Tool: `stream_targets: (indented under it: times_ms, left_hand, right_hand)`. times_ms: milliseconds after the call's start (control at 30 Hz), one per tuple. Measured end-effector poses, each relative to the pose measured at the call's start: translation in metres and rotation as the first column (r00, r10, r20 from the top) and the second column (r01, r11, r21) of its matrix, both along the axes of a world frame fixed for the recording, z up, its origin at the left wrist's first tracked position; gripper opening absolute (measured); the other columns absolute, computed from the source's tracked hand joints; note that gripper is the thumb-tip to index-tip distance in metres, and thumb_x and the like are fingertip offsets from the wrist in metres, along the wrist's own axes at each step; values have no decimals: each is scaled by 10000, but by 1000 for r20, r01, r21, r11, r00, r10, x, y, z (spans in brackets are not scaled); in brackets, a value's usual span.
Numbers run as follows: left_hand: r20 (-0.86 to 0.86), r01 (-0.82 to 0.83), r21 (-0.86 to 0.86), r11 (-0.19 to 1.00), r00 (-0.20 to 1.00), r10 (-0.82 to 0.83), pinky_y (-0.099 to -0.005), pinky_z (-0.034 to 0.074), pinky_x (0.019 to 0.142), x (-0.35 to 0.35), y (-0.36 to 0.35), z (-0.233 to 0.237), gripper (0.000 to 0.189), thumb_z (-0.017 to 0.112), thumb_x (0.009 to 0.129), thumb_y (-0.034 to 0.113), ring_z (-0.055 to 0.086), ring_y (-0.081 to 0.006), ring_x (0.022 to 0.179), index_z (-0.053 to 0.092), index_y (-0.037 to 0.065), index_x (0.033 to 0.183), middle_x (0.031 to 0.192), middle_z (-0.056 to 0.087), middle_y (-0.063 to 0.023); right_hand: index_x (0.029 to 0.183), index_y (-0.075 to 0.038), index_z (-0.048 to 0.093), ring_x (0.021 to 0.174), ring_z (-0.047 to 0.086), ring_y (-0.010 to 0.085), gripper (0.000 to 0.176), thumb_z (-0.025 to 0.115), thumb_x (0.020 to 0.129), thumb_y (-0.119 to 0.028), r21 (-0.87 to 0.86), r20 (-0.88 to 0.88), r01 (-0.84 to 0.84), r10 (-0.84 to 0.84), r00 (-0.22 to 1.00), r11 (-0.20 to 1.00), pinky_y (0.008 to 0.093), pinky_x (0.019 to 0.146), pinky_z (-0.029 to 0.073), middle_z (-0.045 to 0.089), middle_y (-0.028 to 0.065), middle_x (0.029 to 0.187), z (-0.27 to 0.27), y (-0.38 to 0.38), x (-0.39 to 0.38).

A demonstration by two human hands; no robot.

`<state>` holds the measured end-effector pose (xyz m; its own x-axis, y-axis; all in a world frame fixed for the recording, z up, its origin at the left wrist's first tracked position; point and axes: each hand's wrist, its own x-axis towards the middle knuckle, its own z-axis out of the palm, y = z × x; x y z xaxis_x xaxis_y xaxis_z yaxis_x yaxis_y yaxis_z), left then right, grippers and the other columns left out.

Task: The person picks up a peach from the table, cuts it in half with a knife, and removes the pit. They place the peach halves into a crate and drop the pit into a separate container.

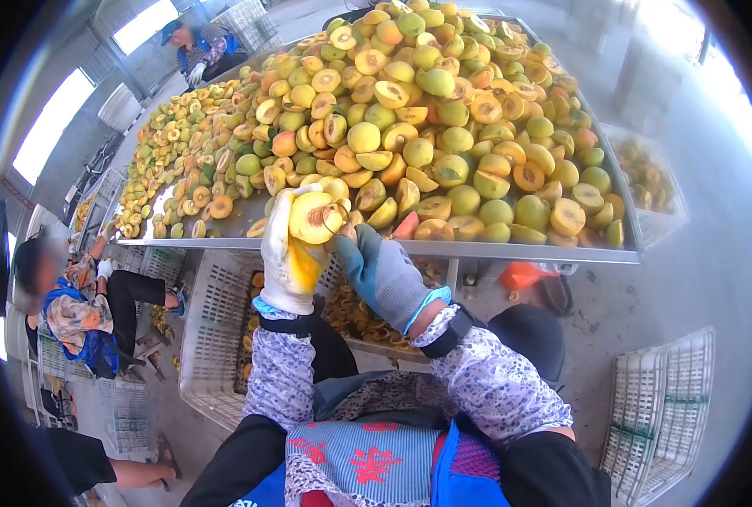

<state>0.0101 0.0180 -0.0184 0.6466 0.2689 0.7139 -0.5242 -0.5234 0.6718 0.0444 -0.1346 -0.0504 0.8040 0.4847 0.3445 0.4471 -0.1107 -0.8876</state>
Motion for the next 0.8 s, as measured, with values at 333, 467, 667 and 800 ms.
stream_targets:
  times_ms: [333,467,667,800]
  left_hand:
    - [-17,109,-369,923,992,-124,-380,580,933,4,-13,-27,581,687,892,-14,662,-274,1079,439,-66,1415,1262,602,-186]
    - [83,-223,140,965,974,213,-383,571,937,4,-6,-44,695,723,864,-8,625,-273,1137,382,-45,1469,1319,550,-190]
    - [-61,-155,-62,986,987,151,-383,582,887,-1,-17,-18,454,654,969,148,667,-249,1037,524,-45,1359,1244,614,-178]
    - [-72,34,-656,754,992,-107,-377,611,811,0,-20,-7,409,525,1048,294,687,-247,992,591,-37,1280,1215,638,-153]
  right_hand:
    - [996,35,629,736,675,294,343,543,1060,-291,89,-129,-89,100,987,992,404,661,503,699,188,819,6,7,-12]
    - [1019,40,655,769,587,136,414,493,1084,-335,144,-373,-149,193,907,978,346,719,498,678,90,814,14,9,-15]
    - [809,-31,613,561,481,74,494,489,1071,-431,237,-626,-175,288,725,956,257,489,385,523,-27,636,38,2,-25]
    - [789,-31,611,525,492,88,547,466,1066,-480,120,-543,-259,282,791,958,265,471,390,541,-6,625,29,0,-18]
